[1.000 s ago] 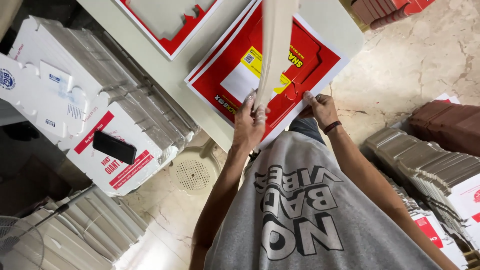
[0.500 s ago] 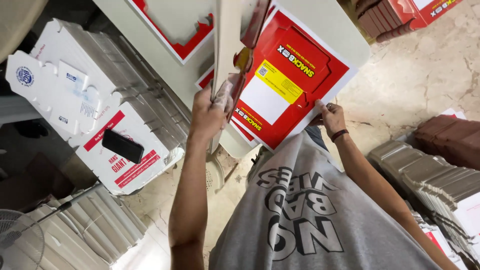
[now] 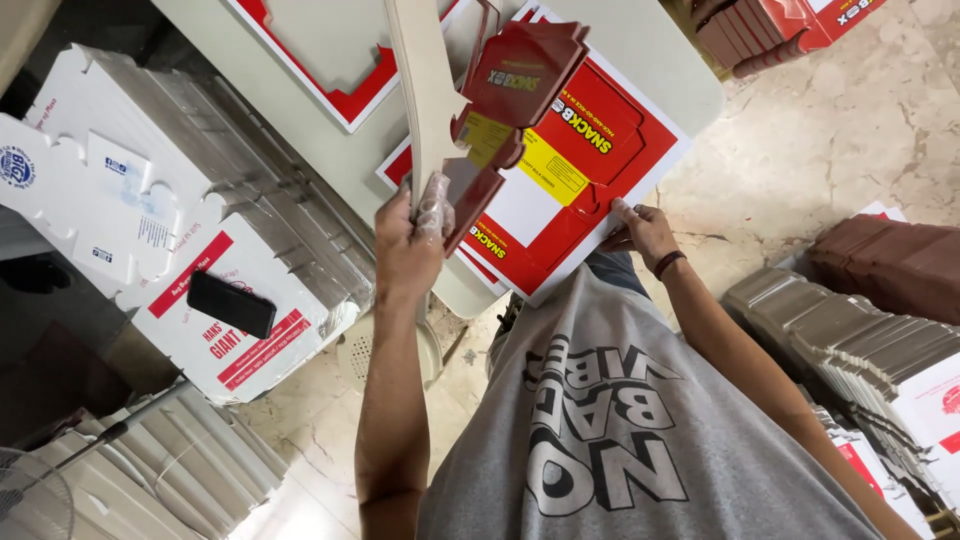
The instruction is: The person is punching out pre-cut cardboard templates and folding them into snack boxes at a workspace.
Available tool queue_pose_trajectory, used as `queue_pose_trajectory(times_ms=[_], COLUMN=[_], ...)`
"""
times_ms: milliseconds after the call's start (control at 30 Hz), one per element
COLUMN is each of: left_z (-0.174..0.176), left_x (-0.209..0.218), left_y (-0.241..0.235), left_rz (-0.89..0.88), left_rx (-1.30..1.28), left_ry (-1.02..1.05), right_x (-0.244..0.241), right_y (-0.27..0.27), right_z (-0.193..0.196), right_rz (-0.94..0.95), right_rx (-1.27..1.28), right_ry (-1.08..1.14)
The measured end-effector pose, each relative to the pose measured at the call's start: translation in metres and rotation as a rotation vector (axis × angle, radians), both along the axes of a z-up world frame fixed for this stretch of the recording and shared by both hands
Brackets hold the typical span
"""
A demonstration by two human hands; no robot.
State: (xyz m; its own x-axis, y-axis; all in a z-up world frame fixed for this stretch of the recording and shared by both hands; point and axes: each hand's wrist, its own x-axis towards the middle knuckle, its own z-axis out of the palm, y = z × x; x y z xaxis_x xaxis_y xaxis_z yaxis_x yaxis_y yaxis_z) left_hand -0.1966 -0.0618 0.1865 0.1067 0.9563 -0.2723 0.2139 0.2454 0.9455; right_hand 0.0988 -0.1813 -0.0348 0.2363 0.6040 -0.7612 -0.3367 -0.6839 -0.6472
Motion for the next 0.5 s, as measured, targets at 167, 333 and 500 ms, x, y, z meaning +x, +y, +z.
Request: queue_pose_trajectory(times_ms=[167, 333, 500], left_z=[0.02, 0.012, 0.005], left_x=[-0.009, -0.002, 0.058], left_y=[0.015, 0.002, -0.052], left_rz=[0.047, 0.058, 0.024], left_rx=[0.046, 0.187, 0.341], left_ry=[0.035, 0.097, 0.194], right_x=[0.008, 0.019, 0.006], right_y=[-0.005, -0.023, -0.039], right_z=[-0.017, -0.01, 0.049], right_rz=[0.081, 0.22, 0.222], right_rx=[-0.05, -0.096, 0.231], right_ry=[-0.031, -0.29, -0.124])
